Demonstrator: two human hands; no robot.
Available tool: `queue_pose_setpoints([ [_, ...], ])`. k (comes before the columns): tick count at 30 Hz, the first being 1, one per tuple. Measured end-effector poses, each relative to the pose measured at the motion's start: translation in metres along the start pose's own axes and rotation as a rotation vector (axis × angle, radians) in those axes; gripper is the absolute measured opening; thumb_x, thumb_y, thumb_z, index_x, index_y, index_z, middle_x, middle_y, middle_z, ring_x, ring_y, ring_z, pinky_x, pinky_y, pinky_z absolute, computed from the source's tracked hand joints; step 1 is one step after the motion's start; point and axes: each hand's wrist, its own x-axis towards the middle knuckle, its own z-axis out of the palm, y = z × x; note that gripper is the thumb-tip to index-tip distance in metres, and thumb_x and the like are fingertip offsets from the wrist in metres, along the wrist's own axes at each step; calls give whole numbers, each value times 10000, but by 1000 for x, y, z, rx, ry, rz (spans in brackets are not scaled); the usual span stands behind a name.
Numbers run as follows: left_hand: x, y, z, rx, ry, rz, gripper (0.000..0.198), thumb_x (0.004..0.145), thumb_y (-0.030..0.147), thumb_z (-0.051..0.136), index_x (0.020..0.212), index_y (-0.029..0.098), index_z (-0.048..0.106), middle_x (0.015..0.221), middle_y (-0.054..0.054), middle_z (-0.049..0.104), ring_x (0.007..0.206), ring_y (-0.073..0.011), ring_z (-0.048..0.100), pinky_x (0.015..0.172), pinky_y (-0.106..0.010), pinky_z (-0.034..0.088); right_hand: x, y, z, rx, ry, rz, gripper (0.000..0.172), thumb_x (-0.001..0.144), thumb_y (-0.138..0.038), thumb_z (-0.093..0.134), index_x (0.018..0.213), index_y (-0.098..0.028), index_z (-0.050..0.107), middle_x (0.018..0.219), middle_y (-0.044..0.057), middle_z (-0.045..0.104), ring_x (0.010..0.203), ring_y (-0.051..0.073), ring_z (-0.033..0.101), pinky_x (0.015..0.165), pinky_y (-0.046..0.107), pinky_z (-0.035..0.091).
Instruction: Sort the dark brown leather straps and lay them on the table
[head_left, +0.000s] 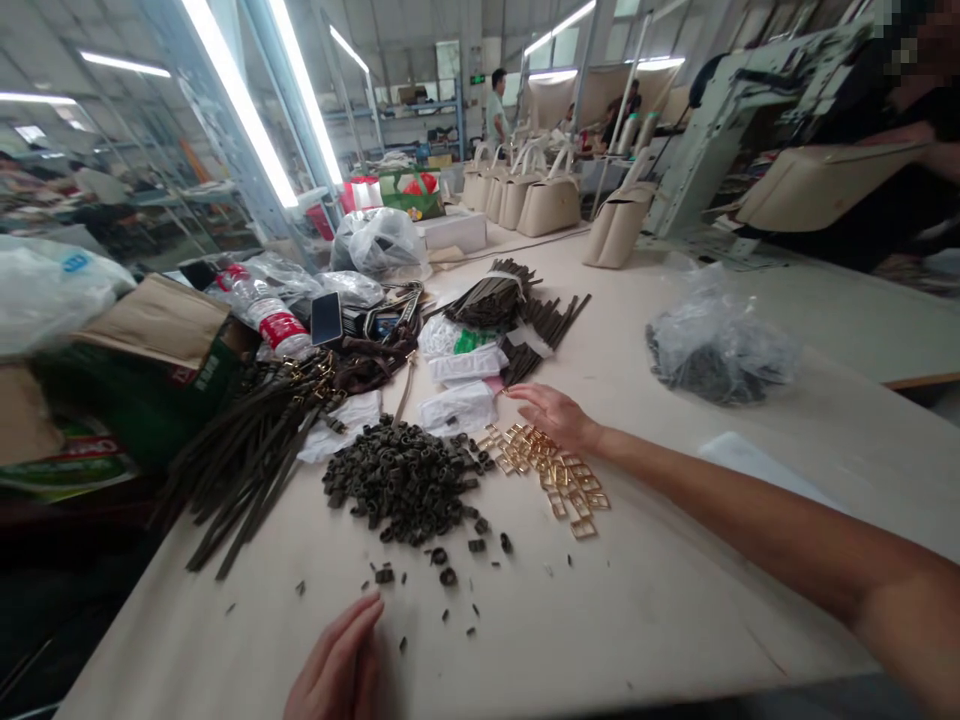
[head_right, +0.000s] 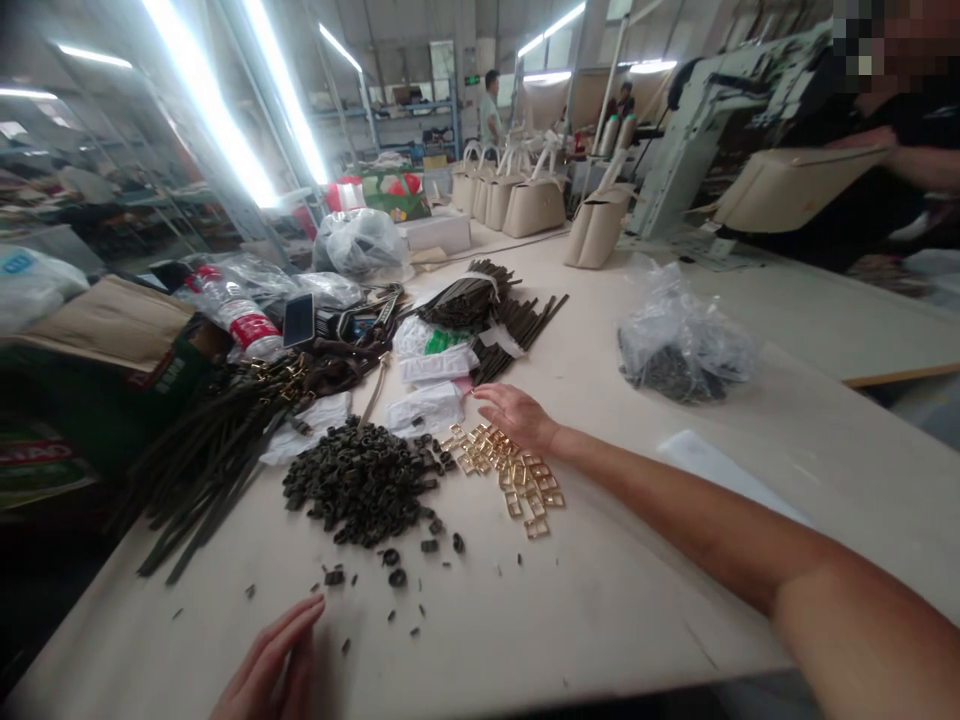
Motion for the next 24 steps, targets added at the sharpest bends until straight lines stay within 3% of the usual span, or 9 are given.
queue_pose_setpoints([
  [3, 1, 9, 0, 24, 42, -79, 301, 878, 138, 549, 1141, 211, 677, 1069, -61, 743, 937, -180, 727, 851, -251, 585, 23, 4, 15, -20, -21, -9, 358, 982, -397, 446, 1168, -196, 676, 1207, 122, 672, 1132, 270, 613, 1024, 480, 472],
  [6, 2, 19, 1, 14, 75, -108, 299, 880, 116, 546, 1136, 205, 672, 1059, -64, 738, 946, -181, 720, 860, -266, 578, 25, -1, 26, -21, -40, -18, 375, 962, -399, 482, 1171, -156, 677, 1239, 162, 646, 1181, 308, 576, 1052, 518, 436],
  [13, 6, 24, 1, -28, 112, -96, 294, 878, 90, 547, 1120, 199, 673, 1022, -65, 734, 925, -173, 715, 845, -265, 568, -33, -44, -1, 43, -163, -110, 313, 986, -358, 465, 1103, -180, 695, 1126, 113, 681, 1069, 243, 614, 977, 416, 495],
  [16, 8, 25, 1, -31, 113, -91, 282, 876, 95, 554, 1109, 196, 676, 1015, -65, 736, 922, -172, 716, 846, -265, 567, -43, -55, -10, 52, -177, -114, 329, 1002, -375, 442, 1106, -193, 695, 1100, 106, 686, 1034, 229, 628, 946, 398, 508],
  [19, 9, 24, 2, -13, 115, -111, 263, 884, 118, 547, 1092, 200, 685, 1003, -62, 742, 908, -174, 721, 837, -269, 572, -28, -60, -2, 8, -154, -122, 396, 1002, -405, 439, 1260, -174, 632, 1302, 133, 616, 1213, 253, 560, 1053, 434, 443],
  [21, 9, 23, 2, -12, 118, -130, 244, 888, 147, 540, 1067, 206, 695, 985, -58, 750, 889, -180, 726, 822, -277, 580, -12, -65, 10, -48, -215, -145, 465, 991, -403, 468, 1343, -118, 571, 1406, 173, 546, 1311, 285, 492, 1105, 465, 388],
  [24, 7, 25, 1, -43, 123, -192, 223, 865, 225, 561, 1020, 240, 721, 948, -39, 767, 834, -204, 737, 773, -311, 599, 2, -77, 21, -134, -331, -164, 480, 961, -379, 545, 1324, -68, 585, 1393, 209, 560, 1303, 303, 514, 1100, 460, 393],
])
